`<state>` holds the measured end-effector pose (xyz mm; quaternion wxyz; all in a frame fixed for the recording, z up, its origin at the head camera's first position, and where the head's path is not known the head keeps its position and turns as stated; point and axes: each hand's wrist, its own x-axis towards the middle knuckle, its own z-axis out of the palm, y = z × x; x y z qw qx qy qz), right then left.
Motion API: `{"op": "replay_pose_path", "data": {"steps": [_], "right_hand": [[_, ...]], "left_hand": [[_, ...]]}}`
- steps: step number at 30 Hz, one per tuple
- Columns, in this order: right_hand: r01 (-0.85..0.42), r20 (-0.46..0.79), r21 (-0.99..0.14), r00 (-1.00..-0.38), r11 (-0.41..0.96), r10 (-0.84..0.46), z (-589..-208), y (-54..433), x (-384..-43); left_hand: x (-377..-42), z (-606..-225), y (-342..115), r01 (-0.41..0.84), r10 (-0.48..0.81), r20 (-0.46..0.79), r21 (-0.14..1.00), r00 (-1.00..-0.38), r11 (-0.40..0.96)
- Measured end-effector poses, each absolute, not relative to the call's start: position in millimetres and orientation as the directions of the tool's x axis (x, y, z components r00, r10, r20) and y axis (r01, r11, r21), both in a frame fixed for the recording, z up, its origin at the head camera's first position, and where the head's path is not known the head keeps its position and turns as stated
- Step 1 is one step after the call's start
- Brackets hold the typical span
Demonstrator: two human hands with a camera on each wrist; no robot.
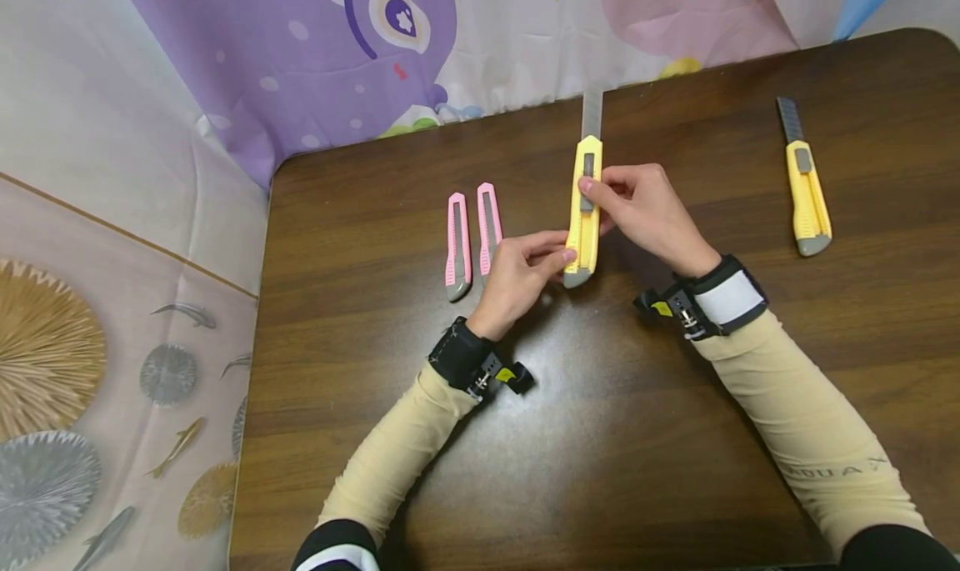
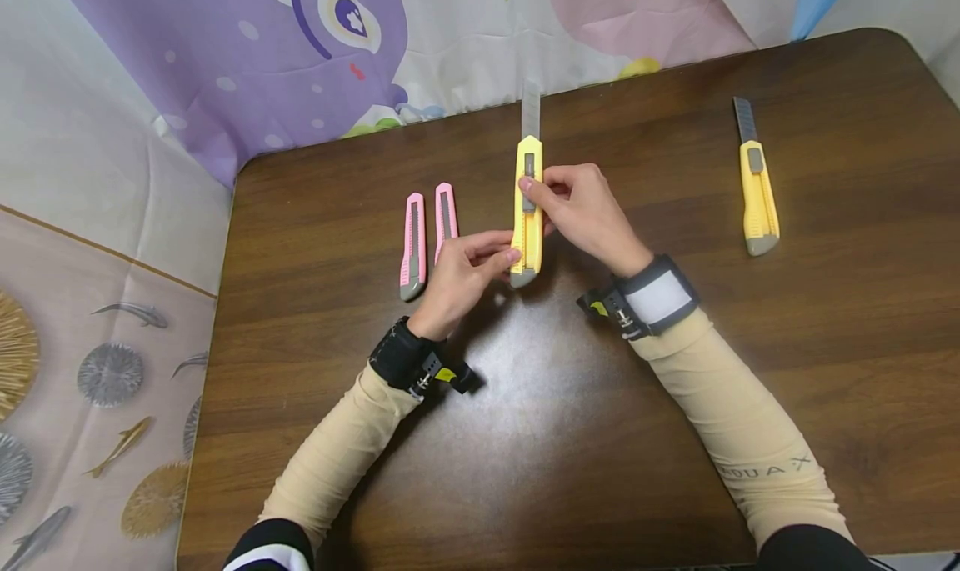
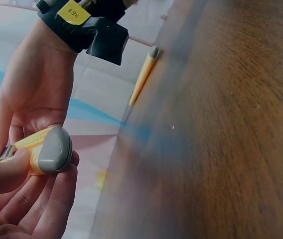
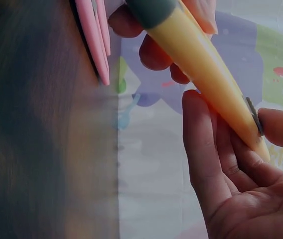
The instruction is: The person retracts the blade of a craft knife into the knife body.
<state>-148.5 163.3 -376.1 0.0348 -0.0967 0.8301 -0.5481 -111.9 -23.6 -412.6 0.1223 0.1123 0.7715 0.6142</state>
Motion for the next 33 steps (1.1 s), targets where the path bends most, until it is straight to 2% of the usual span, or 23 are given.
{"op": "replay_pose_path", "data": {"steps": [26,33], "right_hand": [[-0.187,0.114,-0.887,-0.975,0.423,-0.191,-375.5,163.5,-147.6],[-0.182,0.099,-0.879,-0.974,0.44,-0.205,-375.6,162.8,-145.9]], "left_hand": [[-110.0,-412.3,-23.5,0.032,0.322,-0.047,0.971,-0.946,0.236],[-110.7,-413.1,-23.3,0.024,0.318,-0.056,0.97,-0.946,0.241]]}}
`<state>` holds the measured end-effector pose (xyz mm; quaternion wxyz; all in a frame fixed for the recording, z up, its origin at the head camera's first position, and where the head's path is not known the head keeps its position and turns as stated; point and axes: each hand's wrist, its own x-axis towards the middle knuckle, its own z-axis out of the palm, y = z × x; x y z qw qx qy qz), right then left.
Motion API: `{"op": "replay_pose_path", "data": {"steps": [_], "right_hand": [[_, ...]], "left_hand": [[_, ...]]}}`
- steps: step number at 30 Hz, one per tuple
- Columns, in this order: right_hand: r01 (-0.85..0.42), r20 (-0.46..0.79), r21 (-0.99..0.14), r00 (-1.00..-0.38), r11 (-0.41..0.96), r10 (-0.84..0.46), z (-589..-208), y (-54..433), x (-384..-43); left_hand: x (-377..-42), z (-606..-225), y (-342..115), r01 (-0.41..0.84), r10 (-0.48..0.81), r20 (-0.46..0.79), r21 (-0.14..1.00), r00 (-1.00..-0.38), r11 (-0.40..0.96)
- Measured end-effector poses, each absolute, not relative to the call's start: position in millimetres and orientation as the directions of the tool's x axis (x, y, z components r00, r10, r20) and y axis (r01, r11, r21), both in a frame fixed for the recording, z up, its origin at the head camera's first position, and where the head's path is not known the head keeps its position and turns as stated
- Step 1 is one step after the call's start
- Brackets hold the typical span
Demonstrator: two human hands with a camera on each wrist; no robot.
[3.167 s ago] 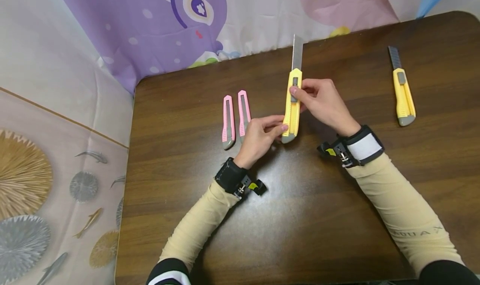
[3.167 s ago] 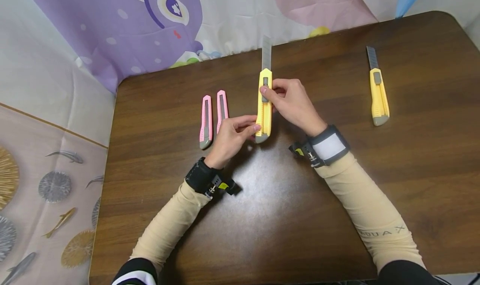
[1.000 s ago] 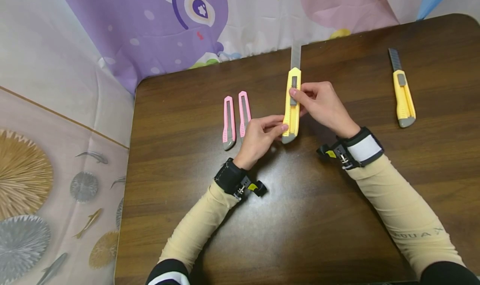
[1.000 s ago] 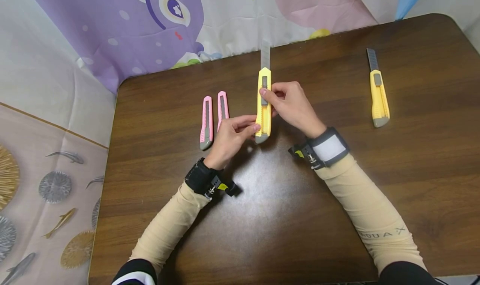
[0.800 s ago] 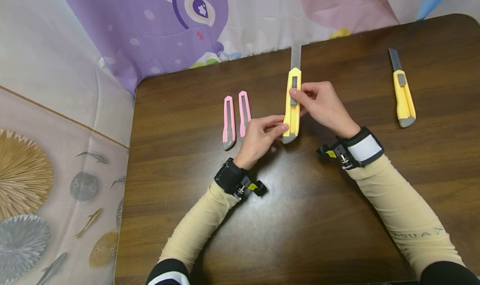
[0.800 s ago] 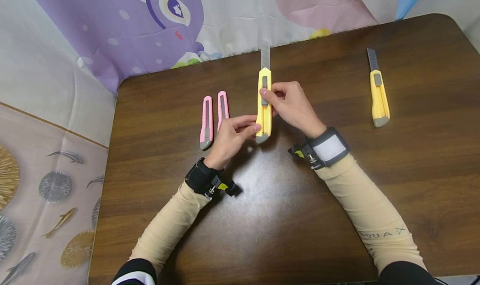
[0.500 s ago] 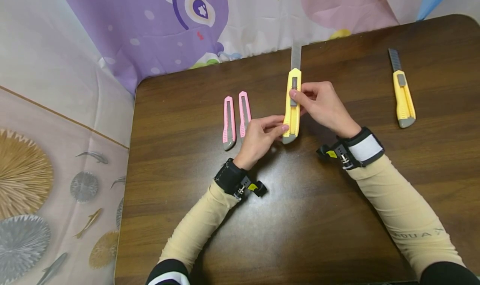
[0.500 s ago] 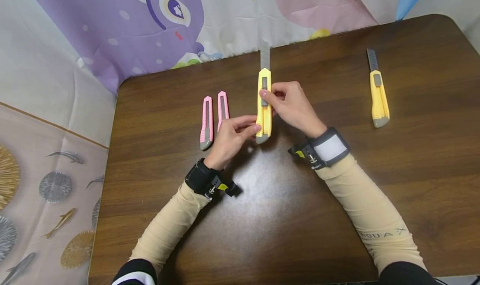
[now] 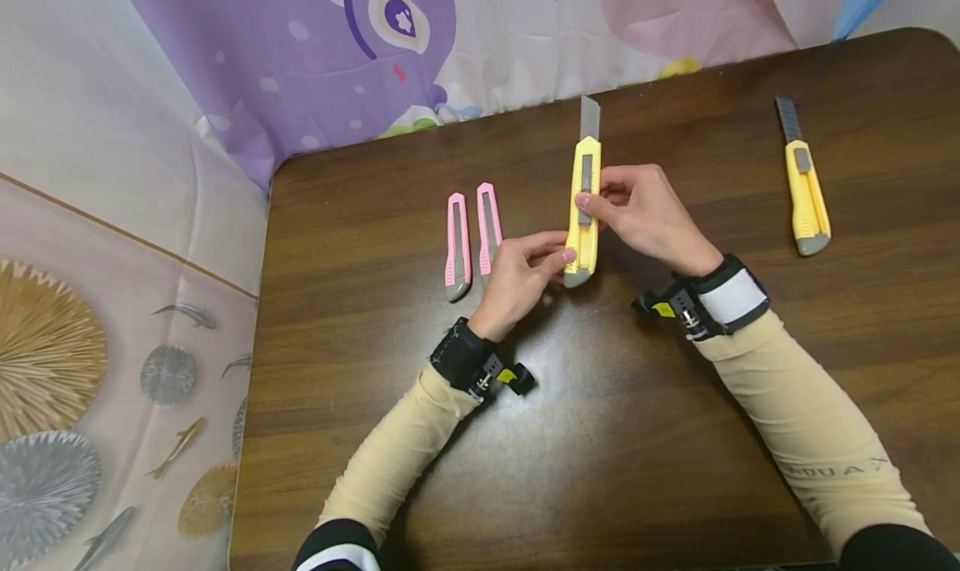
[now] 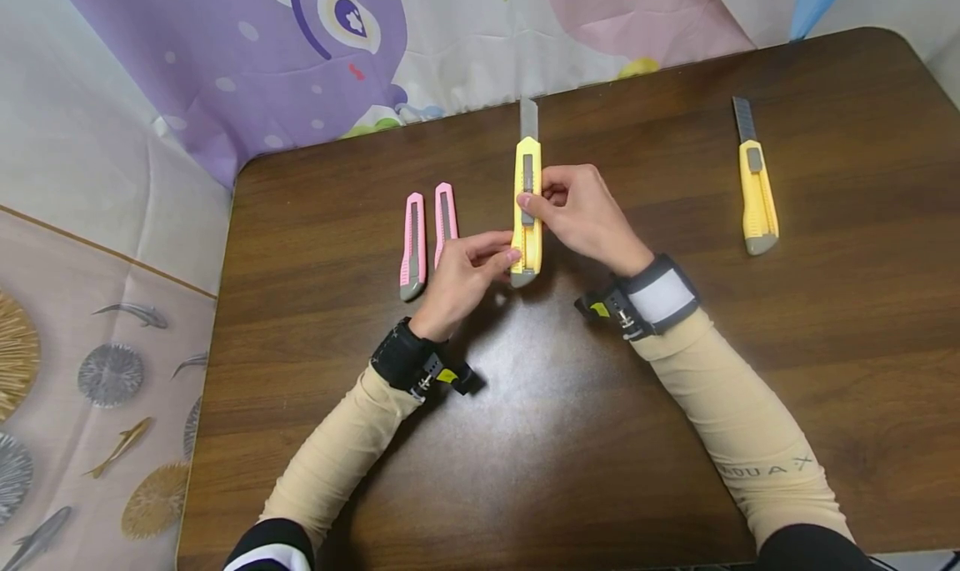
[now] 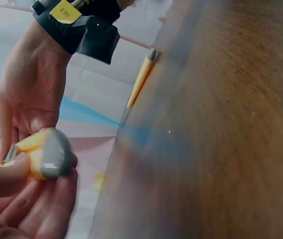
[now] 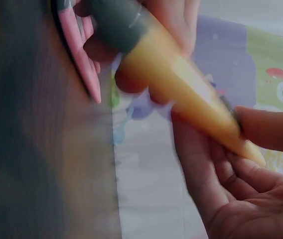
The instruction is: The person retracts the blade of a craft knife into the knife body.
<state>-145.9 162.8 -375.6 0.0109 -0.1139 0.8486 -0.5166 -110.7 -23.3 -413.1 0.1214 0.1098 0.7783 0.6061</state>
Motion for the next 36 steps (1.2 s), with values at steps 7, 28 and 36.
{"op": "replay_pose_path", "data": {"steps": [7,28,36], "right_hand": [[-0.162,0.083,-0.893,-0.976,0.419,-0.2,-375.7,160.4,-144.9],[-0.086,0.0,-0.928,-0.973,0.362,-0.232,-376.4,160.5,-146.3],[-0.095,-0.009,-0.922,-0.964,0.376,-0.266,-376.9,161.4,-146.1]], "left_hand": [[-111.9,-411.9,-24.4,0.02,0.31,-0.053,0.974,-0.949,0.227],[-112.5,-411.1,-26.2,0.035,0.298,-0.038,0.971,-0.954,0.235],[-112.7,-410.9,-27.4,0.038,0.301,-0.039,0.968,-0.953,0.247]]}}
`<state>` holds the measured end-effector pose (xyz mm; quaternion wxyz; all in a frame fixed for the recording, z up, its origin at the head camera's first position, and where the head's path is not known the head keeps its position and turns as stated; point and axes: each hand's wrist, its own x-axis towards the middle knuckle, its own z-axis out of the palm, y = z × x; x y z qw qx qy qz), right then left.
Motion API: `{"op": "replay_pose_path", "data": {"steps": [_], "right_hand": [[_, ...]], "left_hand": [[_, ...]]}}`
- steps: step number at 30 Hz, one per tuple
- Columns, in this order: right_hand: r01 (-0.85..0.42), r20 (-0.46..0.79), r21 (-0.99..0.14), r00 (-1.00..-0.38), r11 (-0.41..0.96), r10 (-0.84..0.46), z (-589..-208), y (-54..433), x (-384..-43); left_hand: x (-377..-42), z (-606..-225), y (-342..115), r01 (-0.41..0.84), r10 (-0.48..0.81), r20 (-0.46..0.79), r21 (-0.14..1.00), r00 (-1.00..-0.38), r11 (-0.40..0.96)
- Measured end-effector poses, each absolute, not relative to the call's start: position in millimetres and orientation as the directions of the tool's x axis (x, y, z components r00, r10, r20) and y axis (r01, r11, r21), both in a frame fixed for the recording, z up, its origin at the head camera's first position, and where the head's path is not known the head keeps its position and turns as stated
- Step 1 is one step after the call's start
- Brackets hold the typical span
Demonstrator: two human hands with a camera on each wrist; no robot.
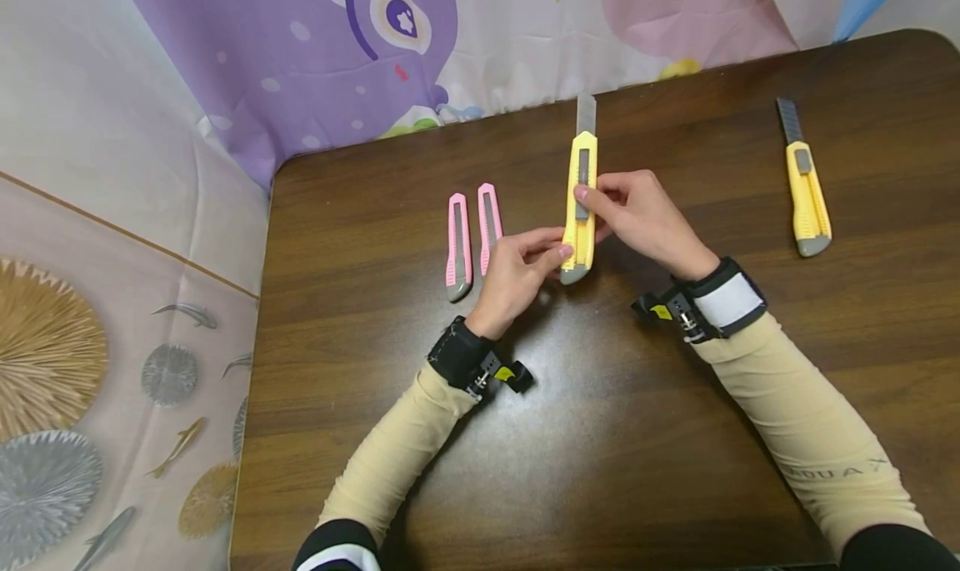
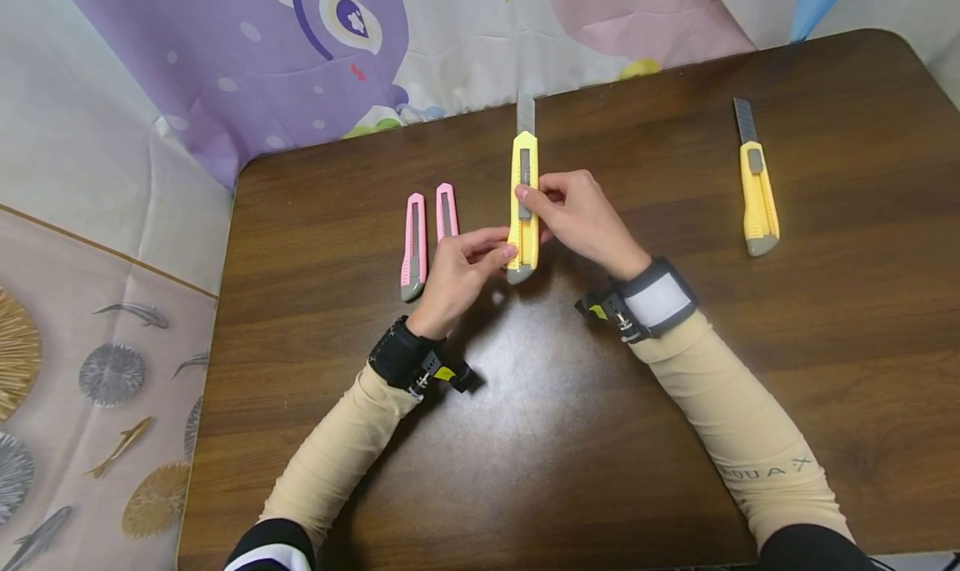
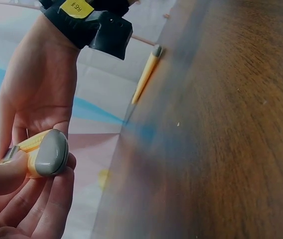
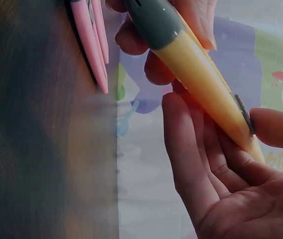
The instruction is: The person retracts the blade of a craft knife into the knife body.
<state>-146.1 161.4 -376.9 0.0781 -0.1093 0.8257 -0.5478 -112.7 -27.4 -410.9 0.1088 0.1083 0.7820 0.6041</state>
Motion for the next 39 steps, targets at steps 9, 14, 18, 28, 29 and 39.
{"op": "replay_pose_path", "data": {"steps": [9,14,18,28,29,39], "right_hand": [[-0.13,0.045,-0.904,-0.976,0.407,-0.213,-380.0,158.1,-146.5],[-0.167,0.084,-0.875,-0.977,0.454,-0.196,-379.8,157.3,-145.8],[-0.18,0.087,-0.866,-0.973,0.466,-0.213,-379.2,157.7,-145.1],[-0.173,0.073,-0.892,-0.967,0.418,-0.245,-381.2,155.2,-145.0],[-0.166,0.067,-0.893,-0.968,0.418,-0.242,-381.4,155.3,-145.1],[-0.125,0.026,-0.907,-0.97,0.401,-0.242,-381.5,155.1,-145.6]], "left_hand": [[-112.0,-410.8,-26.0,0.039,0.302,-0.035,0.972,-0.953,0.233],[-112.0,-409.9,-26.5,0.036,0.309,-0.037,0.973,-0.95,0.229],[-112.4,-409.5,-27.3,0.026,0.31,-0.048,0.973,-0.949,0.23],[-113.3,-408.5,-28.5,0.027,0.284,-0.042,0.972,-0.958,0.234],[-113.5,-408.5,-28.5,0.029,0.286,-0.041,0.972,-0.957,0.234],[-113.6,-409.1,-28.6,0.033,0.286,-0.036,0.973,-0.957,0.23]]}}
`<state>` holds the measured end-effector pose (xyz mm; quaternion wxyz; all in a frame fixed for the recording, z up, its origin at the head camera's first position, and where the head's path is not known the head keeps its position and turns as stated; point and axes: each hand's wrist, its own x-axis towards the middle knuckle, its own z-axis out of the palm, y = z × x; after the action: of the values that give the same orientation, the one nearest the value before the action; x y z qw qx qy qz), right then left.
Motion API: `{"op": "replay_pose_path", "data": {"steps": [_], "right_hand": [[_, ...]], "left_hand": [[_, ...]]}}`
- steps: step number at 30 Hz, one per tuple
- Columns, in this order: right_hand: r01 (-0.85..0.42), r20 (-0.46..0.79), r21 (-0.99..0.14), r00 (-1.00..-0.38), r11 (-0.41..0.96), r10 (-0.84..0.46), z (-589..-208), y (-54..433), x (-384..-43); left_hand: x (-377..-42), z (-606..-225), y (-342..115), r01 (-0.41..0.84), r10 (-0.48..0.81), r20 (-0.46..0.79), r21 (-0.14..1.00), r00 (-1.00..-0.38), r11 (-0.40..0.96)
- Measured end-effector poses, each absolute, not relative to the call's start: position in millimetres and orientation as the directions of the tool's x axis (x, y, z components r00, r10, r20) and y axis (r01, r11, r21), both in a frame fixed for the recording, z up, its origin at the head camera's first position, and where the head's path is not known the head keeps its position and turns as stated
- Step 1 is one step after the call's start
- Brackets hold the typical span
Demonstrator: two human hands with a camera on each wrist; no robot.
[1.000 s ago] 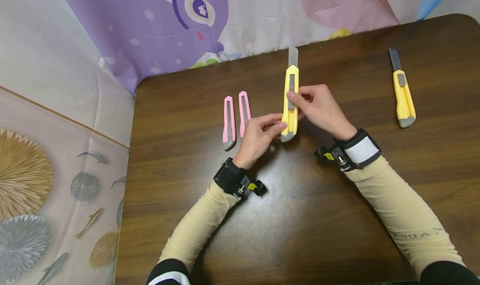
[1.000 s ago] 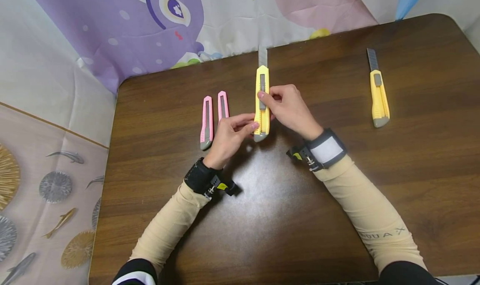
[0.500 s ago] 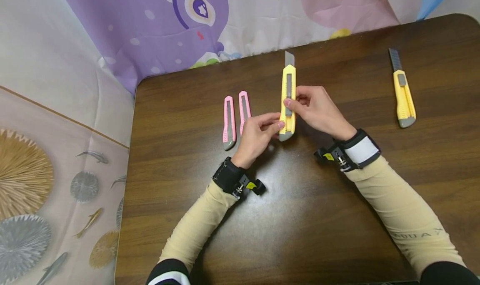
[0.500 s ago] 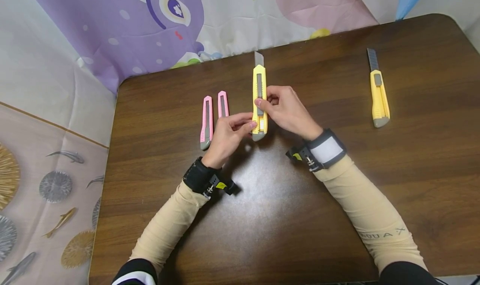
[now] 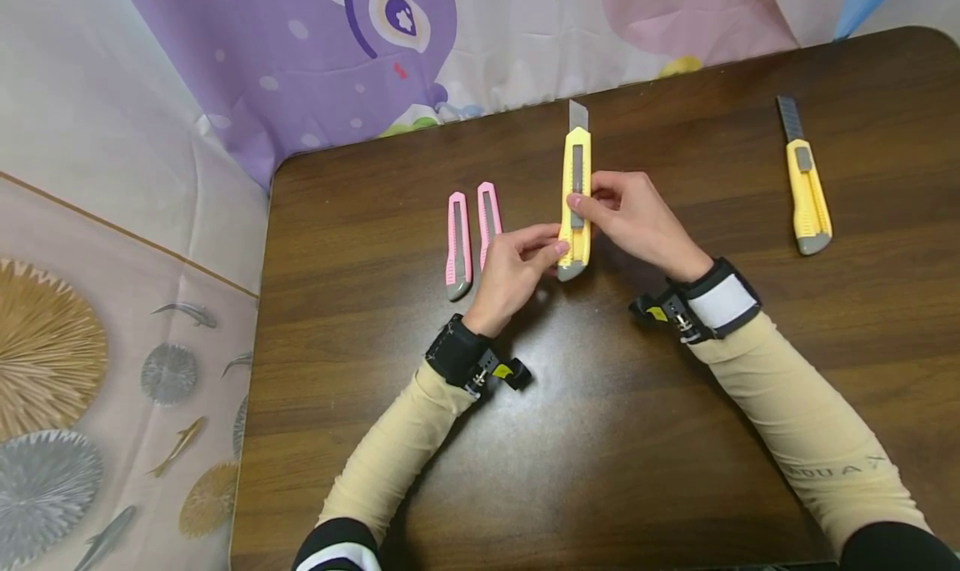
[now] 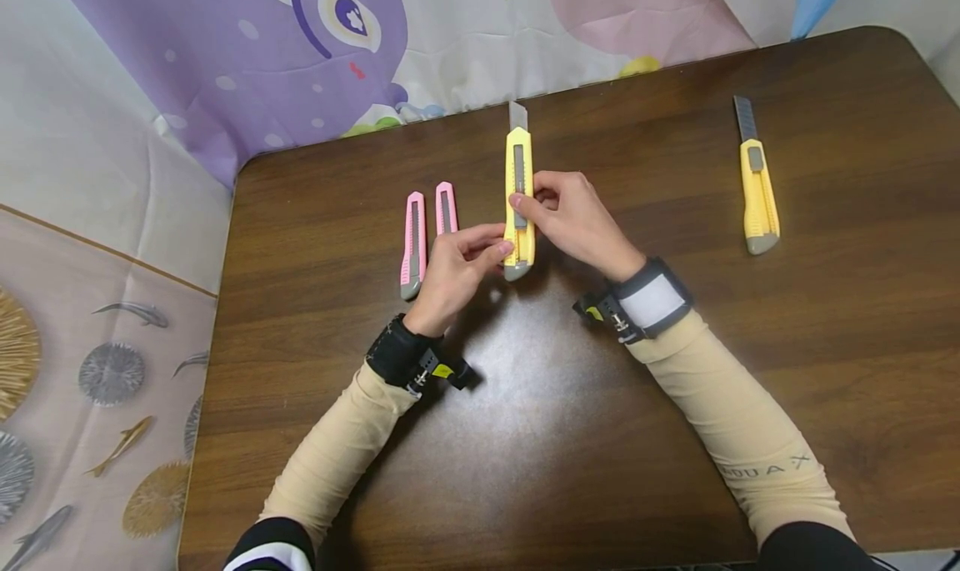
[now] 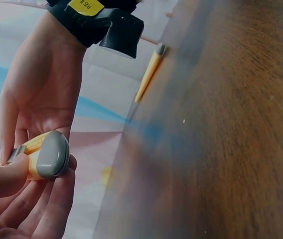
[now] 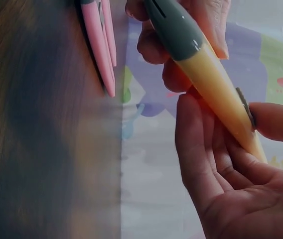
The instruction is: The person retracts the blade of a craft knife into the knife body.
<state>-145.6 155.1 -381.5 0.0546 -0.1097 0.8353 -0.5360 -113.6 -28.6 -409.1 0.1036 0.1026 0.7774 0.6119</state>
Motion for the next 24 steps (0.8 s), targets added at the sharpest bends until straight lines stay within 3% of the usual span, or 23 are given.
{"op": "replay_pose_path", "data": {"steps": [16,24], "right_hand": [[-0.15,0.063,-0.886,-0.976,0.439,-0.207,-381.0,155.2,-145.3],[-0.155,0.086,-0.89,-0.981,0.429,-0.176,-378.4,157.9,-145.0]], "left_hand": [[-113.1,-411.0,-25.0,0.013,0.299,-0.044,0.983,-0.953,0.185],[-112.8,-411.7,-24.1,-0.025,0.32,-0.055,0.995,-0.946,0.098]]}}
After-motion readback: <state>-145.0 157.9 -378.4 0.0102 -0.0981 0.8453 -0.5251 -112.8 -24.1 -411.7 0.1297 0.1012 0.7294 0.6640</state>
